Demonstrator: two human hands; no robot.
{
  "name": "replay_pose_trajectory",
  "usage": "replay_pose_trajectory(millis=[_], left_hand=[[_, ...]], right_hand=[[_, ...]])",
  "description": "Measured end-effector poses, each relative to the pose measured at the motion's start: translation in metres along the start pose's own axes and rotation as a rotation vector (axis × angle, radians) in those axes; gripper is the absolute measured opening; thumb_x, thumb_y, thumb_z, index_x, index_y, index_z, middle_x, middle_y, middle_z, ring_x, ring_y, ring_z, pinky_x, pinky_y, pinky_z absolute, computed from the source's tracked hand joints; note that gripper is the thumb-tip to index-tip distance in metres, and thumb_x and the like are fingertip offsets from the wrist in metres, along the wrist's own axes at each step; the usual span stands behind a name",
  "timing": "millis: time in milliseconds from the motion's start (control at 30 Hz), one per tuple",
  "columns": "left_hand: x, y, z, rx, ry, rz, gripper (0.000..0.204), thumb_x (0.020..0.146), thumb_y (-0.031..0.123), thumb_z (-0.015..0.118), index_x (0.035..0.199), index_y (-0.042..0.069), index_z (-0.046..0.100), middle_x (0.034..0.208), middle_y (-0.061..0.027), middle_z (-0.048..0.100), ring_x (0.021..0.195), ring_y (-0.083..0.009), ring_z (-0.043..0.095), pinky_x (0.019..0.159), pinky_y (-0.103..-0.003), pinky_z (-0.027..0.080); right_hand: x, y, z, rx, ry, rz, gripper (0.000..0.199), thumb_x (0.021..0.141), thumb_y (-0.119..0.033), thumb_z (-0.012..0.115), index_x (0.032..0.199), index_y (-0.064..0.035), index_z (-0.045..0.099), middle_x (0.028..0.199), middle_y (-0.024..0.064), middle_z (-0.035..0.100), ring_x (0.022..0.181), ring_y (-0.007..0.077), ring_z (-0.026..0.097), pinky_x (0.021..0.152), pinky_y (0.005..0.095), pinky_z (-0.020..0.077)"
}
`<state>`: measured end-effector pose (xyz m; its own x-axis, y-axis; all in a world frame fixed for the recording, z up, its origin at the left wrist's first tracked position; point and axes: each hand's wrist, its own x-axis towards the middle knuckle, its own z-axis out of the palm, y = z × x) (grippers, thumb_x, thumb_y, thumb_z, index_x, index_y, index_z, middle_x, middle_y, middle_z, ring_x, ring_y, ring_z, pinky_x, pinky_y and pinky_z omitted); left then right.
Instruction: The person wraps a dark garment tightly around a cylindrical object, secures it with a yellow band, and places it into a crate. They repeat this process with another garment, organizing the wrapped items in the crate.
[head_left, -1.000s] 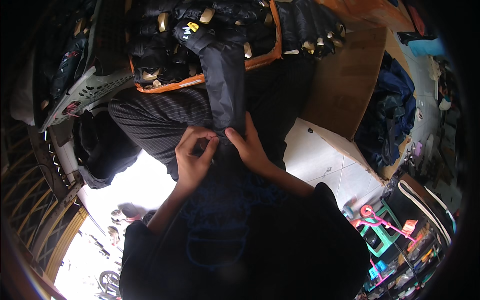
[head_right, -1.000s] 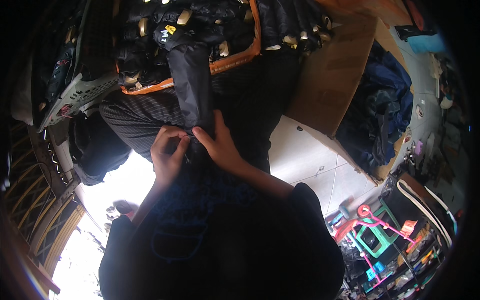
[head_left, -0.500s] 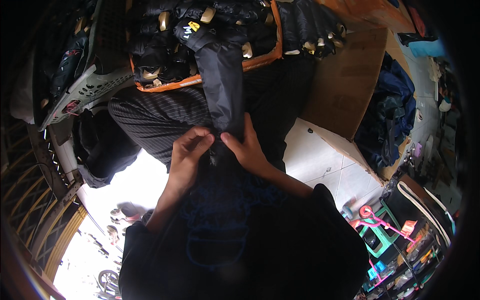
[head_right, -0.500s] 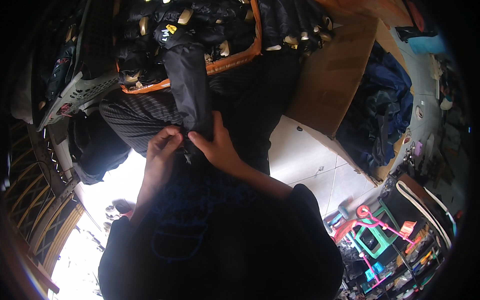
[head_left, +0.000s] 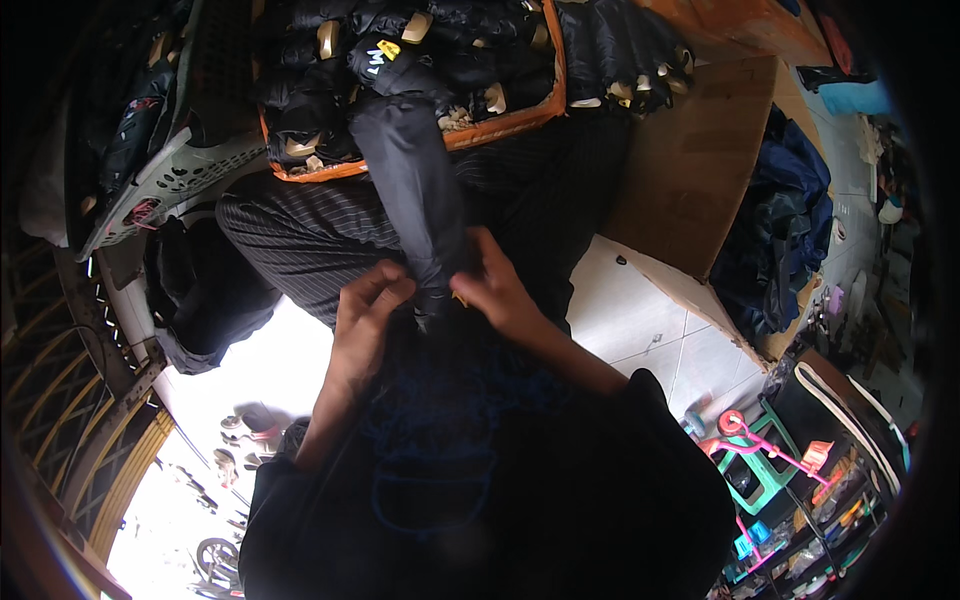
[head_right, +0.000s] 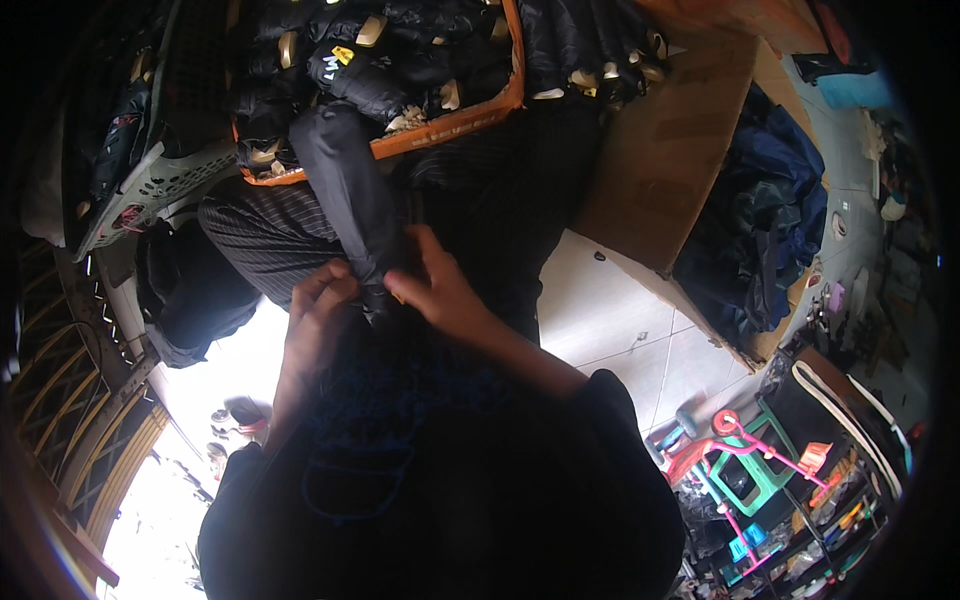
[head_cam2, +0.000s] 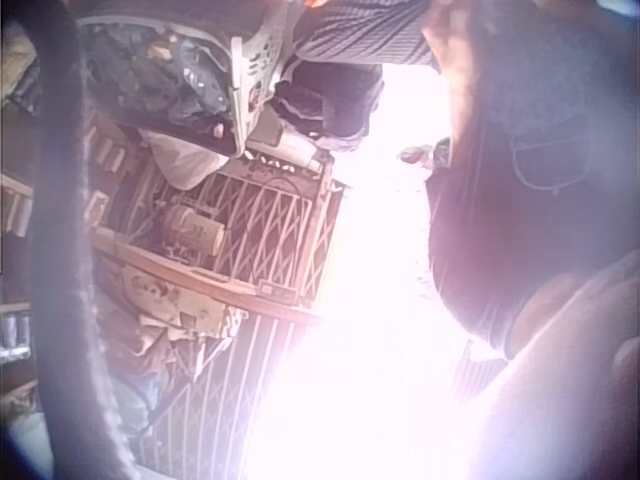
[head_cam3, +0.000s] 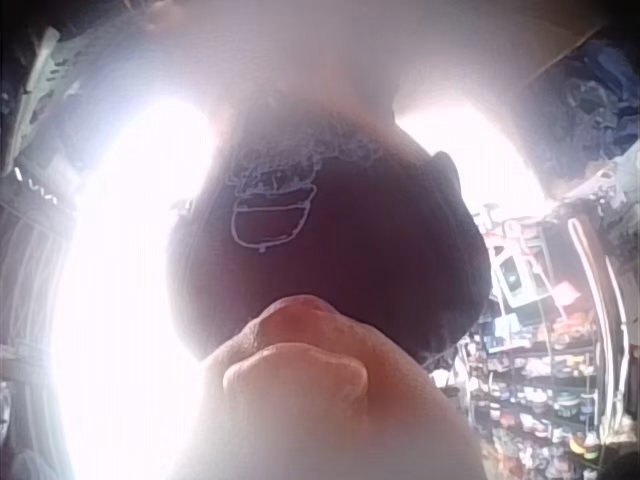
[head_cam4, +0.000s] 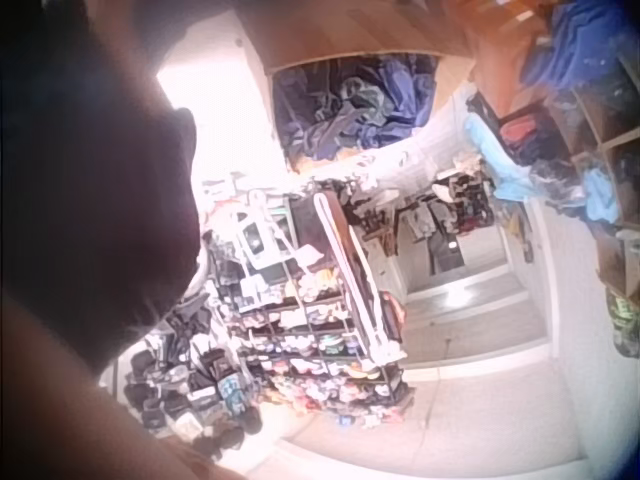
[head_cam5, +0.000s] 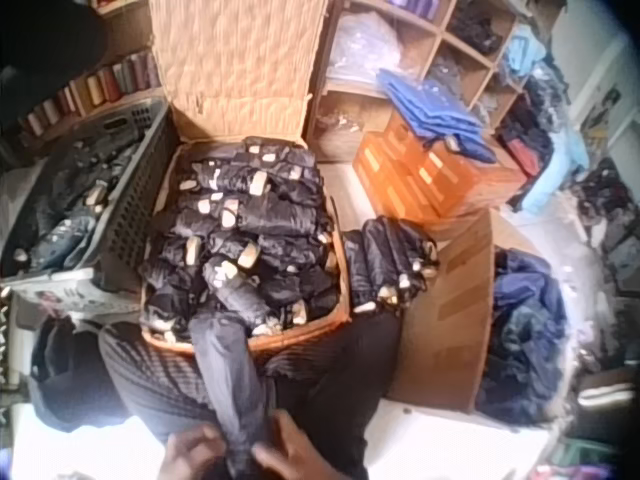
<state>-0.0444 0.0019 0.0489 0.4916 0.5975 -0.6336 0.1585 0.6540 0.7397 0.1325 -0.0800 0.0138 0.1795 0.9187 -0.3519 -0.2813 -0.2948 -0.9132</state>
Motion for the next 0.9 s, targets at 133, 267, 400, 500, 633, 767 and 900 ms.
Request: replay_pose_trajectory(millis=[133,267,400,500,633,767,900], left_hand=[[0.001,-0.008,-0.002,0.035,0.03,0.036,0.008,0.089,0.01,0.061,0.092,0.003,0.06,0.089,0.0001,0.058,0.085,-0.0078,0.051,0.08,-0.025,0.04],[0.011,-0.036,-0.016,-0.075,0.034,0.144,0.03,0.088,0.015,0.063,0.114,0.002,0.054,0.105,-0.0065,0.057,0.095,-0.0123,0.053,0.085,-0.027,0.041],[0.022,-0.019,0.01,-0.155,0.043,0.303,0.053,0.087,0.021,0.066,0.132,-0.001,0.047,0.12,-0.015,0.057,0.112,-0.0209,0.056,0.098,-0.033,0.043],[0.029,-0.022,0.015,-0.188,-0.001,0.195,0.049,0.088,0.021,0.067,0.127,-0.004,0.053,0.117,-0.0147,0.061,0.108,-0.0205,0.06,0.096,-0.033,0.045],[0.034,-0.026,0.012,-0.086,-0.038,0.187,0.038,0.084,0.014,0.072,0.114,-0.006,0.062,0.1,-0.0095,0.068,0.092,-0.0158,0.065,0.086,-0.029,0.05],[0.032,-0.032,0.014,-0.104,-0.042,0.167,0.037,0.083,0.013,0.073,0.113,-0.006,0.064,0.103,-0.0107,0.07,0.091,-0.015,0.066,0.086,-0.029,0.05],[0.036,-0.039,0.012,-0.149,-0.055,0.162,0.039,0.085,0.017,0.071,0.116,-0.006,0.063,0.109,-0.0149,0.07,0.096,-0.0172,0.066,0.089,-0.031,0.051]], right_hand=[[0.008,-0.004,-0.009,0.009,-0.065,0.046,0.027,0.095,-0.02,0.061,0.112,-0.0013,0.054,0.099,0.0055,0.061,0.092,0.0108,0.056,0.083,0.0262,0.0436],[0.009,-0.012,-0.009,-0.138,-0.117,0.028,0.025,0.096,-0.024,0.063,0.108,-0.003,0.055,0.091,0.0012,0.059,0.082,0.0072,0.055,0.075,0.0229,0.0432],[0.008,-0.008,-0.006,-0.111,-0.151,-0.037,0.029,0.094,-0.021,0.065,0.114,-0.0007,0.056,0.098,0.0049,0.064,0.087,0.0104,0.06,0.077,0.0254,0.047],[0.009,-0.002,0.0,-0.079,-0.157,-0.074,0.038,0.092,-0.022,0.068,0.12,0.0013,0.057,0.104,0.0114,0.068,0.095,0.0168,0.066,0.082,0.03,0.0499],[0.008,0.001,-0.003,-0.167,-0.127,-0.117,0.042,0.091,-0.023,0.069,0.122,0.0018,0.057,0.106,0.0138,0.068,0.095,0.0205,0.067,0.082,0.0313,0.0504],[0.005,0.001,-0.008,-0.217,-0.163,-0.06,0.042,0.091,-0.022,0.069,0.124,0.0019,0.057,0.108,0.0147,0.067,0.097,0.0209,0.067,0.082,0.0319,0.0503],[0.001,0.01,-0.008,-0.196,-0.165,-0.016,0.049,0.089,-0.024,0.071,0.127,0.0012,0.053,0.108,0.0161,0.067,0.099,0.0226,0.067,0.085,0.0325,0.0506]])
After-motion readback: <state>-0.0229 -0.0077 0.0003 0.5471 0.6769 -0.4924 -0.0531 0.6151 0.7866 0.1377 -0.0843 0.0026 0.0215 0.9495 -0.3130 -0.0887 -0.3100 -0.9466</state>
